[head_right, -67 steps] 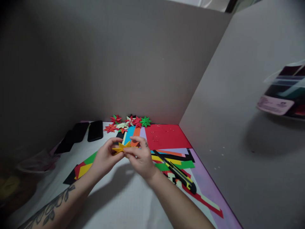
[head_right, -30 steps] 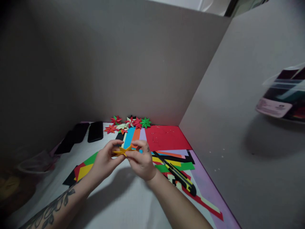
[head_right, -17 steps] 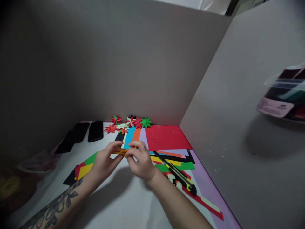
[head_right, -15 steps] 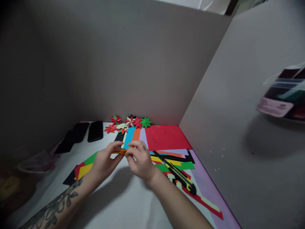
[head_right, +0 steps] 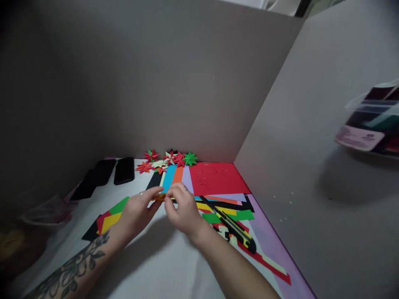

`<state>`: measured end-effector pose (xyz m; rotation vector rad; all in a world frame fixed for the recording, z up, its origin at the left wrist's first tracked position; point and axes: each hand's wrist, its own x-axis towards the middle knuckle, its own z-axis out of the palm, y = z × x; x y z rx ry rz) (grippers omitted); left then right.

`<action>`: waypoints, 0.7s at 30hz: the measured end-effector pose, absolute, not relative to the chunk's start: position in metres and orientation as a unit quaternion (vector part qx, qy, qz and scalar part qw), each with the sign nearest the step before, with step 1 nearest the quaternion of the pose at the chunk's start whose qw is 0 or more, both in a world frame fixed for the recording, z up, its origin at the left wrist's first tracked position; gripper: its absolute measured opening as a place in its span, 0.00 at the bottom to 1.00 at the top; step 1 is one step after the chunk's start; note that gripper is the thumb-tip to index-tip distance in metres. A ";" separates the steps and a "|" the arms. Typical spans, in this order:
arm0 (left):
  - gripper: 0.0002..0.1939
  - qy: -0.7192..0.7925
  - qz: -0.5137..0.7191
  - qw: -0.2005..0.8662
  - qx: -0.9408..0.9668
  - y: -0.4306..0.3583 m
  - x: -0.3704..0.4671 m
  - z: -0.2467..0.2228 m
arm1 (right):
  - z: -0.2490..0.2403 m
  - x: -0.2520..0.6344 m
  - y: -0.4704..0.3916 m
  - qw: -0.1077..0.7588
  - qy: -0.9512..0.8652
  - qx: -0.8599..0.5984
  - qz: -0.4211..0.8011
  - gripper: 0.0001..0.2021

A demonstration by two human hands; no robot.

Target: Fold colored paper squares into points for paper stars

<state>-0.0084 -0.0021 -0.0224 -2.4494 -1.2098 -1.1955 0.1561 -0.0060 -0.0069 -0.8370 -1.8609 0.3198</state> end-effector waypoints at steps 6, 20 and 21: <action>0.13 -0.387 -0.447 0.026 -0.806 0.001 -0.008 -0.027 | -0.005 0.160 -0.004 0.499 -0.778 -0.347 0.157 0.06; 0.06 -0.328 -0.472 -0.035 -0.818 0.003 -0.007 -0.012 | -0.009 0.159 -0.001 0.503 -0.796 -0.319 0.108 0.05; 0.05 -0.330 -0.474 -0.051 -0.815 0.003 -0.006 -0.011 | -0.011 0.159 -0.001 0.510 -0.792 -0.318 0.104 0.05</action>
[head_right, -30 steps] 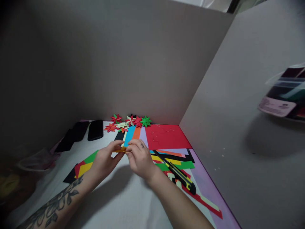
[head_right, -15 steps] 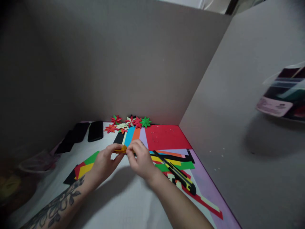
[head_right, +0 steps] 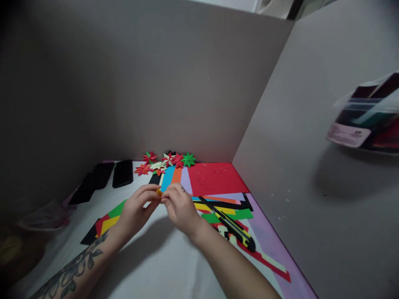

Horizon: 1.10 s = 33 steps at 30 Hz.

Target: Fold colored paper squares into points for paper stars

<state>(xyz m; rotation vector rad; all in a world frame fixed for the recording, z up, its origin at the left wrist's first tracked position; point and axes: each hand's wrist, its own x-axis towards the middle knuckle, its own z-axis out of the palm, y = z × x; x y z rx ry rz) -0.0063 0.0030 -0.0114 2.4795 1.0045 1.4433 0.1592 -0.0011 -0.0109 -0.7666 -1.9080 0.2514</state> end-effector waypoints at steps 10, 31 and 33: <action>0.04 0.389 0.489 0.158 0.765 -0.003 -0.002 -0.003 | -0.020 0.163 -0.006 0.558 -0.768 -0.302 -0.085 0.15; 0.14 0.408 0.488 0.216 0.741 -0.004 -0.001 -0.018 | -0.027 0.157 0.000 0.533 -0.771 -0.348 0.005 0.08; 0.18 0.422 0.484 0.251 0.725 -0.005 -0.001 -0.018 | -0.028 0.157 -0.001 0.536 -0.765 -0.357 0.009 0.07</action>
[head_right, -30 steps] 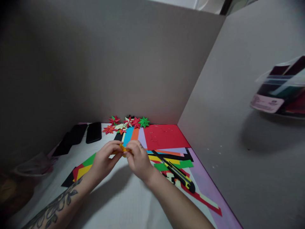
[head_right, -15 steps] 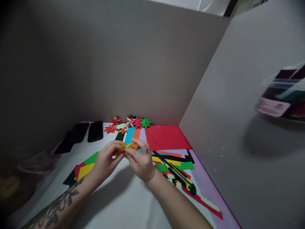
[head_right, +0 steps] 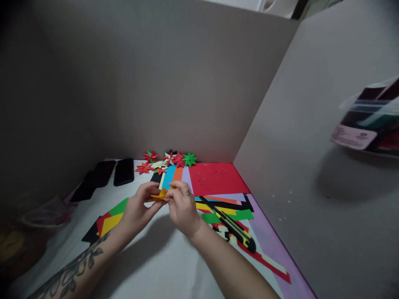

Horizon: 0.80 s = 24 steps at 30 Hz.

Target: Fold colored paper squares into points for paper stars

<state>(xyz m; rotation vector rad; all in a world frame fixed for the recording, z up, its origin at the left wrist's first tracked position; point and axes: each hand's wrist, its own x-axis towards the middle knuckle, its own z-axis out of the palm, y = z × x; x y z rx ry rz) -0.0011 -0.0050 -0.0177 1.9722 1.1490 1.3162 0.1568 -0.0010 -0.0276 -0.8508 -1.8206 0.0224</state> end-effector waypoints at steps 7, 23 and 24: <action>0.14 0.443 0.479 0.239 0.719 -0.005 -0.004 -0.019 | -0.021 0.158 -0.004 0.518 -0.771 -0.361 -0.087 0.07; 0.17 0.461 0.446 0.418 0.644 -0.004 0.001 -0.001 | -0.017 0.146 -0.002 0.590 -0.548 -0.392 0.446 0.22; 0.17 0.455 0.443 0.435 0.639 -0.004 0.001 -0.001 | -0.016 0.147 -0.003 0.589 -0.541 -0.392 0.455 0.21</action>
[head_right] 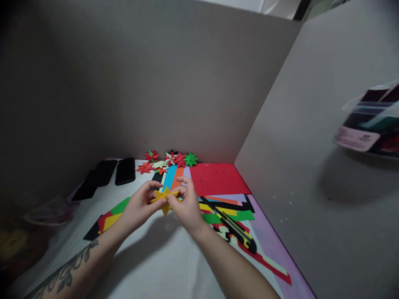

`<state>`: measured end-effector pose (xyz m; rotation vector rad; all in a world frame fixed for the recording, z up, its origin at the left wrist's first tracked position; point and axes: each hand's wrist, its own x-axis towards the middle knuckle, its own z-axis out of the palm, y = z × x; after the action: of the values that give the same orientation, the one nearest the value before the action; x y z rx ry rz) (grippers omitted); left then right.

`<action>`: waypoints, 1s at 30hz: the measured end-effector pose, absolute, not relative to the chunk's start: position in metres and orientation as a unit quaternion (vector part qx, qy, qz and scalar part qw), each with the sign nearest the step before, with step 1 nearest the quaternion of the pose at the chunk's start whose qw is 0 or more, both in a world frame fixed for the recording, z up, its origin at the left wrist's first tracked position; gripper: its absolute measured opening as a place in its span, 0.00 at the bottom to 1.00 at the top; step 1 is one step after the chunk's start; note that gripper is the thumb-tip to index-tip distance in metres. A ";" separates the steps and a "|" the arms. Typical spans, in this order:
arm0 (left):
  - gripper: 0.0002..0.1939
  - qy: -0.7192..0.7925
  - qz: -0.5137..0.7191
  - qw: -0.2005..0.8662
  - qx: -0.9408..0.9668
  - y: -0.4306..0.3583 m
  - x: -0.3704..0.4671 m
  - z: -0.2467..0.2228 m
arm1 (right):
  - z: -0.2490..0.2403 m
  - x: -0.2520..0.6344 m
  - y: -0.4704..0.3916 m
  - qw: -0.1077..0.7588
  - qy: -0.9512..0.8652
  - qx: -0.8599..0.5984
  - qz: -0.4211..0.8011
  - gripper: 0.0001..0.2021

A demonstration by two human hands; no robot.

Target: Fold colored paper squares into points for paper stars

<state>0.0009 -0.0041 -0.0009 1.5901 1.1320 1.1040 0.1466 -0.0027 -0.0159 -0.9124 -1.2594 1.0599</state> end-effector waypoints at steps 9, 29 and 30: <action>0.18 0.426 0.489 0.541 0.536 -0.001 0.000 -0.003 | -0.017 0.149 0.003 0.591 -0.518 -0.372 0.493 0.23; 0.21 0.445 0.535 0.583 0.420 0.010 -0.003 -0.012 | -0.018 0.151 0.009 0.499 -0.536 -0.409 0.545 0.24; 0.21 0.446 0.537 0.585 0.414 0.009 -0.002 -0.012 | -0.018 0.150 0.008 0.505 -0.538 -0.412 0.534 0.23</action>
<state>-0.0022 0.0095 -0.0122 0.9659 1.0395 1.2530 0.1503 0.0085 -0.0184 -0.9950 -1.2981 1.2888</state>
